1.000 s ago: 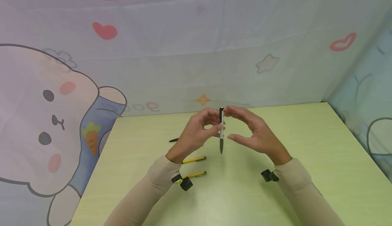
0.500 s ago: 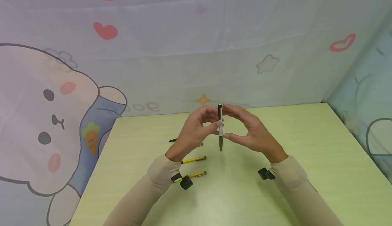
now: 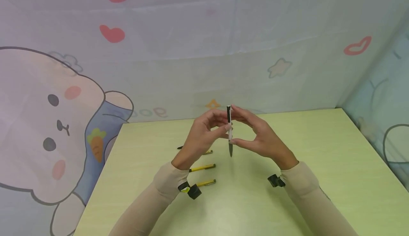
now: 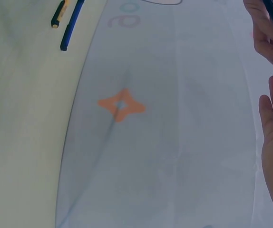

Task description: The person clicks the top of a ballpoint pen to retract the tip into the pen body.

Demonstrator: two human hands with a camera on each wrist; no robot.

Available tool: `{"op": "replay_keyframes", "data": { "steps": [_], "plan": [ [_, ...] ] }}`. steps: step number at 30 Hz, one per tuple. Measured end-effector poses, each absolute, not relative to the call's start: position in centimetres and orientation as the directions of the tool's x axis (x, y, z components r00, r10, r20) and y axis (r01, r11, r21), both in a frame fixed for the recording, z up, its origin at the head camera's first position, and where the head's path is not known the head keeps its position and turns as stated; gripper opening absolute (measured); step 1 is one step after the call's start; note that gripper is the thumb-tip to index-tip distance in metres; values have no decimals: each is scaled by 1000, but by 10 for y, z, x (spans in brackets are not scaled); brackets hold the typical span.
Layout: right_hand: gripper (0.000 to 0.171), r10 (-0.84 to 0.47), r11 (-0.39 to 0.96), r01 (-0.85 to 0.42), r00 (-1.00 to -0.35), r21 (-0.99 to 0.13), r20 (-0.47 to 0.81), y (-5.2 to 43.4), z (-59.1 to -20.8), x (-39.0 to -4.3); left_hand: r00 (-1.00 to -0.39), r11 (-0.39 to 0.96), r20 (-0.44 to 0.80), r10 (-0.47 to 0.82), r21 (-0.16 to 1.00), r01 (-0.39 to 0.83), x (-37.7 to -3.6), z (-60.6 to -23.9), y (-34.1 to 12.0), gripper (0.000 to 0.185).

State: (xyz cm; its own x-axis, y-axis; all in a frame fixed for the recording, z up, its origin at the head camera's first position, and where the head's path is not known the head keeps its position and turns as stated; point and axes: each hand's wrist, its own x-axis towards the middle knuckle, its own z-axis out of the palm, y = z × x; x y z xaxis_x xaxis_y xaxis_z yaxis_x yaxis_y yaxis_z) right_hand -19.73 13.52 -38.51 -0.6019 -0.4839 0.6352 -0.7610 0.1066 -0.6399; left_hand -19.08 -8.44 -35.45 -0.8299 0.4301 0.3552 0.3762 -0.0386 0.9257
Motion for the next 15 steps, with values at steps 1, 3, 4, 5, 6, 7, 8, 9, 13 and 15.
{"op": "replay_keyframes", "data": {
  "steps": [1,3,4,5,6,7,8,9,13,15],
  "plan": [
    [97,-484,109,-762,-602,-639,635,135,-385,-197,-830,-31,360,426,923,385,-190,-354,-85,23],
    [97,-484,119,-767,-600,-631,637,135,-384,-197,-830,-6,371,416,914,405,-190,-355,-85,22],
    [97,-484,125,-769,-599,-627,638,135,-384,-197,-831,10,373,412,910,414,-190,-355,-85,22],
    [97,-485,128,-771,-597,-624,639,135,-384,-198,-832,26,375,408,907,421,-191,-355,-85,21],
    [97,-484,132,-773,-597,-621,640,135,-384,-198,-832,32,375,408,905,424,-191,-355,-85,21],
    [97,-485,139,-775,-596,-616,640,135,-384,-199,-833,36,375,407,904,425,-191,-355,-85,22],
    [97,-486,146,-778,-595,-612,640,135,-384,-199,-834,40,374,407,904,425,-192,-355,-86,22],
    [97,-487,151,-778,-595,-610,639,135,-384,-200,-834,40,372,407,905,423,-192,-355,-86,22],
    [96,-489,163,-778,-598,-606,636,135,-380,-200,-834,4,357,421,919,395,-193,-354,-87,24],
    [96,-486,164,-775,-602,-610,634,134,-379,-201,-832,-26,348,431,927,375,-193,-352,-87,24]
  ]
}}
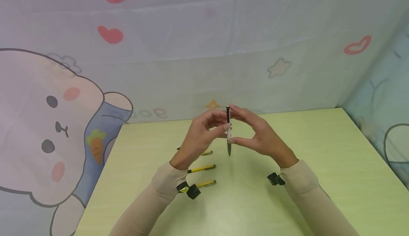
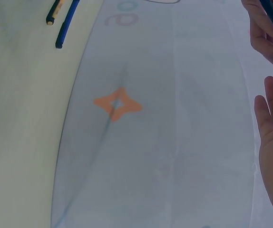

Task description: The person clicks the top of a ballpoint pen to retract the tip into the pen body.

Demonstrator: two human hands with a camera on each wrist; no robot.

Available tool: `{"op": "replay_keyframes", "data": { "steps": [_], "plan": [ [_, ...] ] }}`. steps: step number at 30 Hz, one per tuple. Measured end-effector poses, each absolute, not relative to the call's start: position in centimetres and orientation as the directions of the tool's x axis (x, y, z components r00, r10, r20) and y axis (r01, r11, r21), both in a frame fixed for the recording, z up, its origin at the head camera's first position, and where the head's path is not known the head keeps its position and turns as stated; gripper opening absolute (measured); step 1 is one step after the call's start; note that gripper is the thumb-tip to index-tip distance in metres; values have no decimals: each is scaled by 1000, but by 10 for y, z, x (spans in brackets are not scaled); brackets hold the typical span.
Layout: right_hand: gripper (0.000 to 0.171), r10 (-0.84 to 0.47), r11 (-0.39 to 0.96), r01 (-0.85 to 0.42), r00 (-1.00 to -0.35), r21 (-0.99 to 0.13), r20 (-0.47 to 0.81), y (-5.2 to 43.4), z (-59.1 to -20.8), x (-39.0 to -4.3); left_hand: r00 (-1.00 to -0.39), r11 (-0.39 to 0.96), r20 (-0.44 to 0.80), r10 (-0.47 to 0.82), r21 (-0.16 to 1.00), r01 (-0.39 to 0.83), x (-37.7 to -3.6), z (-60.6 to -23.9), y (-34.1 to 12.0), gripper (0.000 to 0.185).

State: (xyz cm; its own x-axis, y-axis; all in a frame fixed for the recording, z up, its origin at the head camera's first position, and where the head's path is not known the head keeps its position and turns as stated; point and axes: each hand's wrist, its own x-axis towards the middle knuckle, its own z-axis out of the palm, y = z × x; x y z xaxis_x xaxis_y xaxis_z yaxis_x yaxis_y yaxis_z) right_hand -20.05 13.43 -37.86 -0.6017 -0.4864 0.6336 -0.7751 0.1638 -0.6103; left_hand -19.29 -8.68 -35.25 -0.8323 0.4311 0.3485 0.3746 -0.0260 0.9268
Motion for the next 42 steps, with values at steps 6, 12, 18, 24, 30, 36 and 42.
{"op": "replay_keyframes", "data": {
  "steps": [6,12,18,24,30,36,42],
  "plan": [
    [95,-481,131,-765,-605,-631,634,133,-380,-202,-835,-69,334,437,938,339,-192,-350,-88,24],
    [96,-495,122,-769,-595,-627,633,132,-383,-204,-847,-60,312,430,946,318,-190,-348,-91,24],
    [96,-501,124,-780,-583,-614,640,130,-383,-206,-857,-41,292,424,952,304,-189,-348,-93,25],
    [93,-511,136,-778,-586,-614,629,131,-382,-207,-862,-56,285,420,956,289,-189,-349,-93,24],
    [93,-522,134,-793,-567,-595,637,132,-381,-209,-860,-61,295,416,953,298,-189,-351,-92,26],
    [94,-529,125,-793,-562,-596,636,133,-381,-210,-859,-60,294,419,953,297,-189,-350,-91,25],
    [96,-522,122,-791,-565,-599,639,136,-380,-210,-858,-72,287,425,956,284,-190,-348,-88,24]
  ]
}}
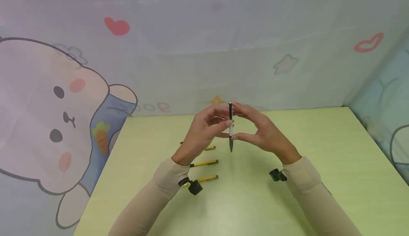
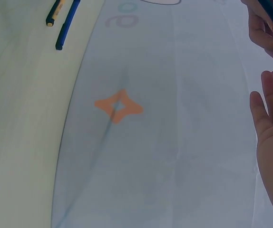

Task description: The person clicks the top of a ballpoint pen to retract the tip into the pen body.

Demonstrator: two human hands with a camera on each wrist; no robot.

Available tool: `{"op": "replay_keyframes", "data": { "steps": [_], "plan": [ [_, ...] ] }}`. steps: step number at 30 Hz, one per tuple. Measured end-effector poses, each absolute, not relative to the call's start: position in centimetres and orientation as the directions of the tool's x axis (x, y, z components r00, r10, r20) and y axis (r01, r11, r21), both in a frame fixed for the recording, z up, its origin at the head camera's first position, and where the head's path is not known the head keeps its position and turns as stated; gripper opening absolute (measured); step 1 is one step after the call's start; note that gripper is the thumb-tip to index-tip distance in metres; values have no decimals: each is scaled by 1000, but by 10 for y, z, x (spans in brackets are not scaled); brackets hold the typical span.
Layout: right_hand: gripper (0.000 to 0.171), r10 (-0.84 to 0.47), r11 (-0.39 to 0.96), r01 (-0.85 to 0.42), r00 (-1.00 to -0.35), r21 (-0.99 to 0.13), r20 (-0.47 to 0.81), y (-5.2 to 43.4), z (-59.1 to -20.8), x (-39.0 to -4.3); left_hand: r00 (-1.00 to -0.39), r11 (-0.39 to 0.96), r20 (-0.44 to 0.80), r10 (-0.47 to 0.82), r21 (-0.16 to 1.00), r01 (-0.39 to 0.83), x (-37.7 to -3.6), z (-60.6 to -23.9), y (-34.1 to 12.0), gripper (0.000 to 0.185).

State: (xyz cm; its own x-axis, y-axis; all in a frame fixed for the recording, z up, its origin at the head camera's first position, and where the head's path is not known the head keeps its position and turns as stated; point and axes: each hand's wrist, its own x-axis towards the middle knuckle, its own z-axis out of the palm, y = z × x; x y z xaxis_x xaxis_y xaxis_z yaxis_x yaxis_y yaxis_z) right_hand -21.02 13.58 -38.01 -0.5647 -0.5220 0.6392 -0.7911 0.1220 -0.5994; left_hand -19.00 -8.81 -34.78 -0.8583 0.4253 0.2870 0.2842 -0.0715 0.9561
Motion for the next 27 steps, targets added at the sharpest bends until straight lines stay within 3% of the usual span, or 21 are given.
{"op": "replay_keyframes", "data": {
  "steps": [27],
  "plan": [
    [95,-535,95,-697,-638,-711,554,137,-374,-205,-862,-81,286,419,957,278,-188,-343,-84,20]
  ]
}}
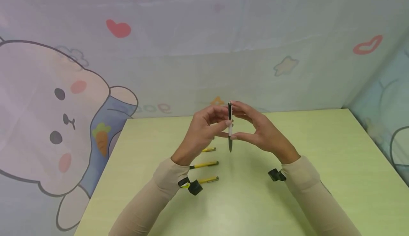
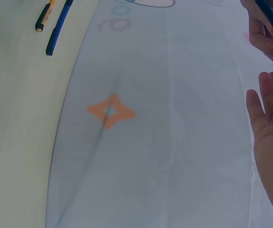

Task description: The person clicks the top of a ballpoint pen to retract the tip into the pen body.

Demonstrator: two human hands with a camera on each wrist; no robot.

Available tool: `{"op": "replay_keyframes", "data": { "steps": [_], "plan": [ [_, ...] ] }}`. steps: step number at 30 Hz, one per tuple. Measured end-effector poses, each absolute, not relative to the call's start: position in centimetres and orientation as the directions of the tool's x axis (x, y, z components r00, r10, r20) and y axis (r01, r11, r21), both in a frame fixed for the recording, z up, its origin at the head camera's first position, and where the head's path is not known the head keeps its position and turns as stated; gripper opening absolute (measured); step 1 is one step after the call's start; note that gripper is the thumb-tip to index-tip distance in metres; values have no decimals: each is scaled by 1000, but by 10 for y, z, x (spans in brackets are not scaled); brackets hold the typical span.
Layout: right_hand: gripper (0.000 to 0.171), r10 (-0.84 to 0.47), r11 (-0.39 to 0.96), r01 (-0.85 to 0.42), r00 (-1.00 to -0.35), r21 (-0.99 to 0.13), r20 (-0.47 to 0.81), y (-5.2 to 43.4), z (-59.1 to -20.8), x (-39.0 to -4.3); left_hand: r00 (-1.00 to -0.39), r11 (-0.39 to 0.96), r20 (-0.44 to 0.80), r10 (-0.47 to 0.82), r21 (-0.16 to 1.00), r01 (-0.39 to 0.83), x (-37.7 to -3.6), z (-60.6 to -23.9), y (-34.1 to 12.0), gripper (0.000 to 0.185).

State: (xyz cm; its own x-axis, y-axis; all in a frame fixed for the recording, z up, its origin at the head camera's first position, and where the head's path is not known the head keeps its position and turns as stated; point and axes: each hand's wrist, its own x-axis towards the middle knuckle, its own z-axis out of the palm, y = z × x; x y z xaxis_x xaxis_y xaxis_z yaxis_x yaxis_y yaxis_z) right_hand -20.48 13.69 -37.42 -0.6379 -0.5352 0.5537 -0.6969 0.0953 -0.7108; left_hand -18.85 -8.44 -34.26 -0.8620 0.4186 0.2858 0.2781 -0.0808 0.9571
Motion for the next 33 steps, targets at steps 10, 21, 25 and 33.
{"op": "replay_keyframes", "data": {
  "steps": [10,21,25,33],
  "plan": [
    [96,-541,101,-678,-651,-728,532,138,-373,-204,-858,-83,279,430,959,271,-189,-340,-83,20],
    [95,-542,95,-667,-657,-739,524,141,-373,-204,-859,-81,277,431,960,269,-188,-337,-80,21],
    [94,-543,91,-667,-656,-740,524,141,-373,-203,-856,-91,282,433,959,270,-188,-338,-80,21],
    [93,-539,87,-652,-666,-753,515,142,-373,-203,-861,-68,266,432,962,263,-187,-339,-80,19]
  ]
}}
